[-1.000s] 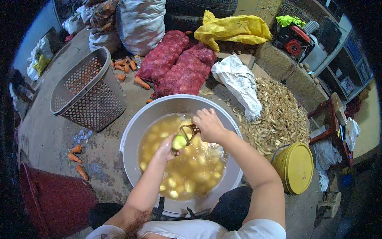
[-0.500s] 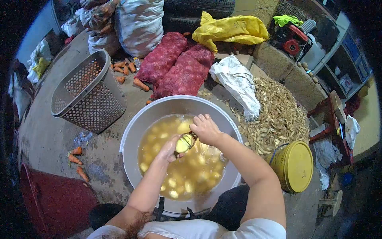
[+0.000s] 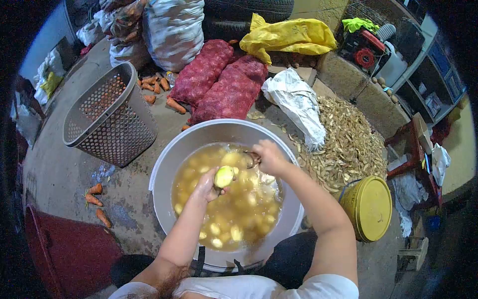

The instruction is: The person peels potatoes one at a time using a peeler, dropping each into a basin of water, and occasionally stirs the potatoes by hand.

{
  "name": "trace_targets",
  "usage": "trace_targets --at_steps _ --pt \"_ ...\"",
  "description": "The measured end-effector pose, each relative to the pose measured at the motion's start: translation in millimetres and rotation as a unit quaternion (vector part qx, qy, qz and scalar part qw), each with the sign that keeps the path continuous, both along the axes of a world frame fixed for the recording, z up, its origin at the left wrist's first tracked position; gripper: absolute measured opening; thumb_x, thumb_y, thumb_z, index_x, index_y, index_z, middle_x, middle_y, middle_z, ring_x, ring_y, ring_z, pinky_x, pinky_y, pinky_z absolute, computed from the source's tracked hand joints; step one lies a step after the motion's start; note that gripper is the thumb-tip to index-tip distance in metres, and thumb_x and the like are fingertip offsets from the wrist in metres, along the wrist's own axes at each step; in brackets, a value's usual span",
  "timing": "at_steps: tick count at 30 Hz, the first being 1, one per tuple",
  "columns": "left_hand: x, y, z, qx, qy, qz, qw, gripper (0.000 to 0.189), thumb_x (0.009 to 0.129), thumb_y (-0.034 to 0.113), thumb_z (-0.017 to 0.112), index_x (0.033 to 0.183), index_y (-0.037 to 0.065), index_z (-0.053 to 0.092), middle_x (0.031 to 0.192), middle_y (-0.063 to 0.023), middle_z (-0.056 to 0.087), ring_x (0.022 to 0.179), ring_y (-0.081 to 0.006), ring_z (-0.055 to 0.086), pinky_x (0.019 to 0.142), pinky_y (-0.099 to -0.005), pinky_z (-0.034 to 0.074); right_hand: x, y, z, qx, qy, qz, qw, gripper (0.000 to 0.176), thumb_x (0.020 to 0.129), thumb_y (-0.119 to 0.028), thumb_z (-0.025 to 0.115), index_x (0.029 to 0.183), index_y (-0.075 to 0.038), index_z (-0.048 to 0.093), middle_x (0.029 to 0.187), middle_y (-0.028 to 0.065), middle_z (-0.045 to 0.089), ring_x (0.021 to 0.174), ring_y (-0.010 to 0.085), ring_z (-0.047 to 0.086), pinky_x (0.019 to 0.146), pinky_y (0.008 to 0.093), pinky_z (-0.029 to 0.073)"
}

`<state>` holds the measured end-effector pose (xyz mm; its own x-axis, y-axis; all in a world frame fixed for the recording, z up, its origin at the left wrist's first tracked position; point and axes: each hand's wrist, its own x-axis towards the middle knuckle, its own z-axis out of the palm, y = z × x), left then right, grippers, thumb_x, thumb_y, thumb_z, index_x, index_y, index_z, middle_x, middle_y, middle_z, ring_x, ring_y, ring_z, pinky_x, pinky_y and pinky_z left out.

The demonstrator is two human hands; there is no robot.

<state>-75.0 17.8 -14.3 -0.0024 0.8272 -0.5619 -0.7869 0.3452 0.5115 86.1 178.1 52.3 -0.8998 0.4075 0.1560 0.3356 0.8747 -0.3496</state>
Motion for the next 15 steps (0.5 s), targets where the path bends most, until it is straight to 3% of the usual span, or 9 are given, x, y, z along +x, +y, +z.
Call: trace_targets --at_steps 1,3,4,6,7,9,13,15 --pt "-1.7 -0.1 -1.2 -0.001 0.0 0.001 1.0 0.03 0.091 0.03 0.03 0.104 0.011 0.048 0.079 -0.012 0.061 0.047 -0.0188 0.052 0.036 -0.0254 0.037 -6.4 -7.8 2.4 -0.058 0.051 0.08 0.994 0.028 0.064 0.002 0.056 0.091 -0.008 0.059 0.081 0.0153 0.052 0.08 0.031 0.05 0.069 0.038 0.04" --pt "-5.1 0.2 -2.2 -0.014 -0.02 0.033 0.999 0.032 0.09 0.031 0.031 0.103 0.008 0.05 0.08 -0.0115 0.061 0.048 -0.0199 0.053 0.037 -0.0262 0.039 -15.3 -21.2 -5.1 -0.166 0.004 0.177 0.97 0.043 0.064 0.002 0.055 0.104 -0.013 0.058 0.084 0.015 0.053 0.085 0.0317 0.051 0.073 0.0372 0.041" --pt "-6.1 0.2 -0.9 -0.014 -0.02 0.034 0.999 0.032 0.09 0.031 0.031 0.103 0.008 0.05 0.08 -0.0115 0.061 0.048 -0.0199 0.053 0.037 -0.0262 0.039 -14.5 -23.6 -5.4 -0.166 0.004 0.178 0.97 0.043 0.064 0.002 0.055 0.104 -0.013 0.058 0.084 0.015 0.053 0.085 0.0317 0.051 0.073 0.0372 0.041" --pt "-8.1 -1.7 2.2 -0.044 0.01 0.064 0.997 0.037 0.09 0.033 0.031 0.103 0.004 0.05 0.084 -0.014 0.061 0.05 -0.0184 0.051 0.038 -0.025 0.038 -13.1 -27.2 -4.8 -0.135 -0.109 0.122 0.977 0.052 0.064 -0.003 0.058 0.114 -0.018 0.055 0.087 0.0145 0.055 0.09 0.0321 0.052 0.077 0.0374 0.043" --pt "-9.8 -3.4 2.0 -0.044 0.009 0.066 0.997 0.037 0.09 0.033 0.031 0.103 0.004 0.05 0.084 -0.014 0.061 0.05 -0.0184 0.051 0.038 -0.025 0.038 -9.9 -22.8 -5.9 -0.135 -0.11 0.124 0.977 0.052 0.064 -0.003 0.058 0.114 -0.018 0.055 0.087 0.0145 0.055 0.09 0.0321 0.052 0.077 0.0374 0.043" --pt "-16.4 -5.2 2.2 -0.004 -0.009 0.039 0.999 0.033 0.09 0.031 0.033 0.103 0.006 0.05 0.083 -0.0117 0.06 0.055 -0.0186 0.054 0.039 -0.0255 0.04 -2.9 -6.7 -7.2 0.073 -0.226 -0.119 0.964 0.041 0.066 -0.01 0.06 0.107 -0.011 0.056 0.097 0.0138 0.054 0.095 0.0296 0.05 0.081 0.0371 0.042" --pt "-12.3 -6.7 13.3 0.0 -0.001 0.074 0.997 0.031 0.09 0.032 0.034 0.104 0.009 0.05 0.083 -0.01 0.059 0.057 -0.0185 0.055 0.041 -0.0266 0.042 -4.8 -7.8 13.8 0.024 -0.148 -0.157 0.976 0.035 0.062 -0.013 0.062 0.097 -0.007 0.056 0.096 0.0146 0.051 0.097 0.0289 0.047 0.082 0.0387 0.039" --pt "-7.4 -3.7 18.6 -0.01 -0.01 0.09 0.996 0.029 0.09 0.035 0.035 0.106 0.013 0.045 0.083 -0.0096 0.06 0.057 -0.0197 0.056 0.043 -0.0294 0.046 -12.9 -17.3 23.4 0.116 -0.082 -0.103 0.985 0.028 0.059 -0.013 0.063 0.085 -0.006 0.055 0.089 0.0132 0.05 0.095 0.0288 0.046 0.081 0.0393 0.035"
